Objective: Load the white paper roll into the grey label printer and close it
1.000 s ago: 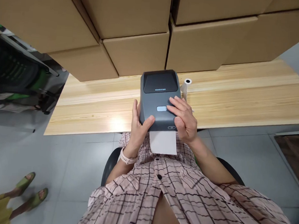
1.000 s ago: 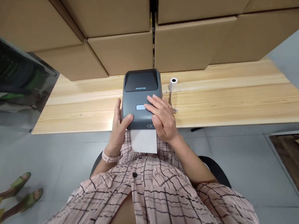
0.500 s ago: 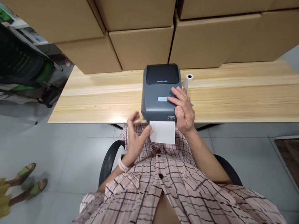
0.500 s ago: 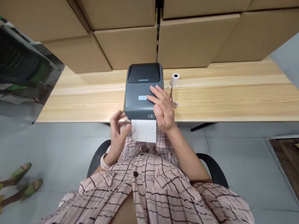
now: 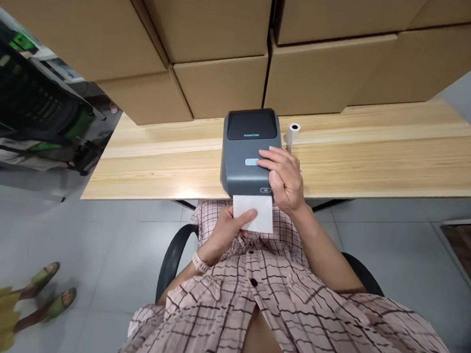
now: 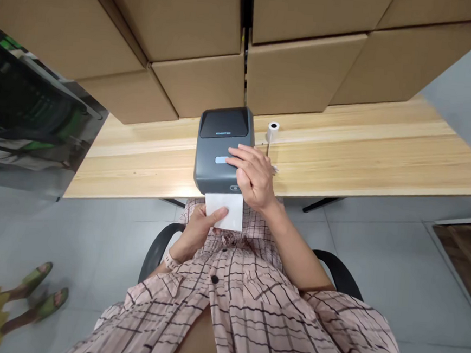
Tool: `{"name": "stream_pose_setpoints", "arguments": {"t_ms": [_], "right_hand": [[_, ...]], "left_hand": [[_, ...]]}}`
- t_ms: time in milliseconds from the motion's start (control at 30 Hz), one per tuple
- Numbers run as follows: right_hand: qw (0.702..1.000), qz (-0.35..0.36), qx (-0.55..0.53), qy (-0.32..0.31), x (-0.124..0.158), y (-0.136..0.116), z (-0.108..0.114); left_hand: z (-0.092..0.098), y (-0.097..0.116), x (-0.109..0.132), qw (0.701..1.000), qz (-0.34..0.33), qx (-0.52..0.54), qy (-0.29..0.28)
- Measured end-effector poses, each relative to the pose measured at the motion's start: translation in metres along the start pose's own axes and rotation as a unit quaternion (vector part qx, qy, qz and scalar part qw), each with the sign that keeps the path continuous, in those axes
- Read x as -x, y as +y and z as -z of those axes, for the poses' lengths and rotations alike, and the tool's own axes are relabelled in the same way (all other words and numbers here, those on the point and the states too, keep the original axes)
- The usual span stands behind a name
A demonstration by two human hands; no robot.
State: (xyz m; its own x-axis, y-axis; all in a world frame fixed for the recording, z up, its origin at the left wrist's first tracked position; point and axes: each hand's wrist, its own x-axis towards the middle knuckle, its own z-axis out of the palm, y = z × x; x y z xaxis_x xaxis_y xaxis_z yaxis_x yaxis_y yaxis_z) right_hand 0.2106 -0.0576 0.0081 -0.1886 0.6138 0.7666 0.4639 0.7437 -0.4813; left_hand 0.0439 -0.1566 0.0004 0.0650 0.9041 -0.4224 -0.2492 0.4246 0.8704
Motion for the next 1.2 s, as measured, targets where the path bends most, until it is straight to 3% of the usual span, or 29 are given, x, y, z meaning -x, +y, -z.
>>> {"name": "stream_pose_setpoints", "arguments": {"t_ms": [100,167,267,333,367,433,567,633,767,900,1067,1200], "right_hand": [[0.995,0.006,0.084,-0.044,-0.011,-0.01,0.009],[0.988,0.016,0.132,-0.073,-0.018,-0.015,0.013],[0.981,0.025,0.152,-0.119,-0.026,-0.018,0.016],[0.982,0.016,0.128,-0.137,-0.026,-0.016,0.016],[0.985,0.008,0.109,-0.136,-0.024,-0.013,0.016],[0.993,-0.017,0.053,-0.103,-0.016,-0.008,0.016],[0.99,-0.117,-0.07,0.025,0.009,0.001,0.013],[0.982,-0.157,-0.097,0.029,0.019,0.002,0.009],[0.979,-0.179,-0.098,-0.022,0.03,0.001,-0.002],[0.971,-0.202,-0.125,0.018,0.037,-0.002,-0.014],[0.97,-0.218,-0.102,0.019,0.04,-0.008,-0.017],[0.986,-0.159,-0.033,-0.033,0.02,-0.012,-0.002]], "left_hand": [[0.014,0.001,-0.002,0.998,-0.025,-0.044,-0.038],[0.026,0.003,-0.003,0.994,-0.071,-0.074,-0.027],[0.043,0.01,-0.005,0.974,-0.186,-0.097,0.09],[0.05,0.017,-0.009,0.937,-0.278,-0.11,0.182],[0.051,0.02,-0.012,0.916,-0.319,-0.12,0.209],[0.049,0.027,-0.02,0.894,-0.372,-0.142,0.204],[0.038,0.034,-0.037,0.911,-0.365,-0.172,0.089],[0.033,0.033,-0.042,0.913,-0.358,-0.184,0.067],[0.024,0.023,-0.046,0.919,-0.349,-0.162,0.085],[0.018,0.013,-0.047,0.935,-0.327,-0.106,0.089],[0.02,0.01,-0.049,0.909,-0.357,-0.17,0.13],[0.025,0.024,-0.053,0.895,-0.385,-0.178,0.137]]}}
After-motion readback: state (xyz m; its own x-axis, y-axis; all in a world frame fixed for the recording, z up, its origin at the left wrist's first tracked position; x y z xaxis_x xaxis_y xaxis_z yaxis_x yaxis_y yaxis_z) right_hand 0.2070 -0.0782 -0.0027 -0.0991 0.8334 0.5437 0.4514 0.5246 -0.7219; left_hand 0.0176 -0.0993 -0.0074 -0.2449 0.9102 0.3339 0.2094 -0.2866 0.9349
